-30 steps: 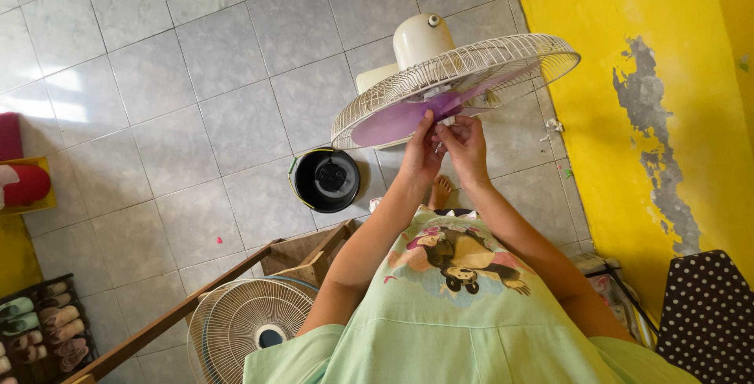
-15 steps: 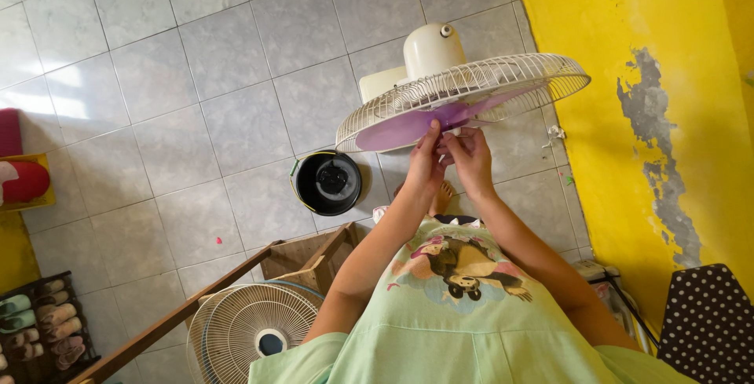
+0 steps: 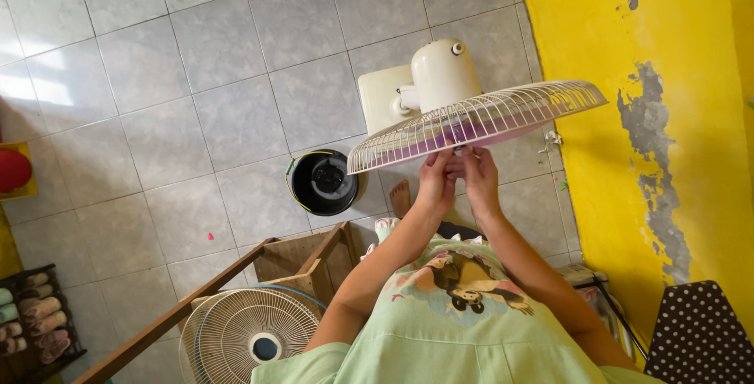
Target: The person assembles a standing electric fan by attaching the front grille, inserting the purple fan blade, securing it with a nut, and then attaching the rear grille. The person then plugs the fan into a wall socket.
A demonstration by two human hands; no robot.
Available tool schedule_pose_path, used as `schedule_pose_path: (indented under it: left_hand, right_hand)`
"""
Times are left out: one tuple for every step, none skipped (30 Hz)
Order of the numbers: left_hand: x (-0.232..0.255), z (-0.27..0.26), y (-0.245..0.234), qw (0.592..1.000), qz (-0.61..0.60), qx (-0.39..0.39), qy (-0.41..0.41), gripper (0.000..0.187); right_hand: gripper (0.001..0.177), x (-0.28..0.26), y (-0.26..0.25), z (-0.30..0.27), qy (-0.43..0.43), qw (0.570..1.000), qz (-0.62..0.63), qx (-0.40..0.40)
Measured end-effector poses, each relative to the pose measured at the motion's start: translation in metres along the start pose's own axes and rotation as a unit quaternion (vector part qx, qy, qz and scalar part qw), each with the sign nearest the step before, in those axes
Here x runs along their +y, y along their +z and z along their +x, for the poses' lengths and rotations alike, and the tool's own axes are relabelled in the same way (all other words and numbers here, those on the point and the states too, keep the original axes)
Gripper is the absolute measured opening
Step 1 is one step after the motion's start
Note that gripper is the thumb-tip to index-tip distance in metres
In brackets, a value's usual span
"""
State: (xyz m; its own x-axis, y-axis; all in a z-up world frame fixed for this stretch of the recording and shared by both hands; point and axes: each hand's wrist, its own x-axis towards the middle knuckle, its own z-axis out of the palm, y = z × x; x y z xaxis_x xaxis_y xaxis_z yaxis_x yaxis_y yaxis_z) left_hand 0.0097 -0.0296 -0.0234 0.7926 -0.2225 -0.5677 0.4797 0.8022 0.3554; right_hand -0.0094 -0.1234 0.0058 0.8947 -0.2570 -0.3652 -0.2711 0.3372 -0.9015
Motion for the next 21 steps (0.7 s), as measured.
schedule_pose_path:
  left_hand:
    - [0.002,-0.003,0.000,1.000,0.003,0.008,-0.006,0.021]
    - [0.004,-0.006,0.001,1.000,0.011,0.009,-0.014,0.020]
    - [0.006,-0.004,0.003,1.000,0.020,0.009,-0.021,0.021]
    - [0.006,-0.004,0.005,0.999,0.028,0.008,-0.027,0.023]
    - [0.006,-0.006,0.006,1.000,0.014,0.010,-0.020,0.019]
    - [0.007,-0.008,0.007,1.000,0.000,0.012,-0.011,0.016]
    - [0.007,-0.009,0.009,1.000,-0.013,0.013,-0.004,0.012]
    - [0.008,-0.011,0.010,1.000,-0.005,0.009,-0.013,0.013]
    - [0.011,-0.012,0.010,1.000,0.005,0.004,-0.022,0.015]
    - [0.012,-0.012,0.011,0.999,0.014,-0.001,-0.032,0.017]
    - [0.013,-0.013,0.012,0.999,0.011,0.001,-0.031,0.018]
    - [0.013,-0.013,0.012,0.999,0.009,0.004,-0.031,0.019]
    - [0.013,-0.013,0.013,0.999,0.007,0.006,-0.031,0.020]
    - [0.013,-0.012,0.013,1.000,-0.002,0.009,-0.027,0.018]
    - [0.012,-0.011,0.013,1.000,-0.010,0.011,-0.024,0.017]
    - [0.011,-0.011,0.013,1.000,-0.019,0.013,-0.021,0.016]
    - [0.011,-0.011,0.011,1.000,0.001,0.014,-0.027,0.018]
    - [0.011,-0.010,0.009,0.999,0.021,0.014,-0.034,0.021]
    - [0.010,-0.009,0.007,0.998,0.041,0.016,-0.040,0.024]
    - [0.007,-0.007,0.005,0.999,0.027,0.015,-0.034,0.022]
    - [0.005,-0.006,0.003,0.999,0.013,0.014,-0.030,0.019]
  right_hand:
    - [0.034,-0.001,0.000,0.000,0.024,0.999,0.023,-0.015]
    - [0.036,-0.001,0.001,-0.001,0.048,0.997,0.046,-0.030]
    - [0.039,-0.002,0.000,0.002,0.069,0.994,0.070,-0.045]
    - [0.034,-0.003,-0.001,0.003,0.040,0.998,0.049,-0.030]
    - [0.032,-0.002,0.000,0.001,0.010,0.999,0.028,-0.016]
    - [0.035,-0.001,0.001,-0.002,-0.020,1.000,0.007,-0.002]
    - [0.034,0.000,0.001,-0.004,-0.024,1.000,0.005,-0.002]
    - [0.034,0.001,0.000,-0.004,-0.028,1.000,0.002,-0.003]
    - [0.033,0.002,0.000,-0.004,-0.032,0.999,0.000,-0.002]
    - [0.032,0.002,-0.003,-0.003,-0.001,1.000,0.010,-0.012]
    - [0.036,0.002,-0.006,-0.002,0.030,0.999,0.020,-0.021]
    - [0.044,0.003,-0.007,-0.003,0.061,0.997,0.030,-0.030]
    - [0.034,0.003,-0.007,-0.002,0.040,0.998,0.045,-0.022]
    - [0.029,0.003,-0.007,-0.002,0.018,0.998,0.060,-0.013]
    - [0.030,0.002,-0.005,-0.002,-0.004,0.997,0.075,-0.004]
    - [0.030,0.002,-0.003,-0.002,-0.004,0.997,0.075,-0.009]
    - [0.029,0.000,-0.001,-0.003,-0.003,0.997,0.075,-0.013]
    - [0.029,-0.002,0.000,-0.005,-0.003,0.997,0.075,-0.016]
    - [0.030,-0.003,0.000,-0.006,0.022,0.996,0.083,-0.016]
    - [0.032,-0.005,0.000,-0.006,0.046,0.995,0.090,-0.016]
    - [0.036,-0.006,0.000,-0.007,0.071,0.993,0.097,-0.015]
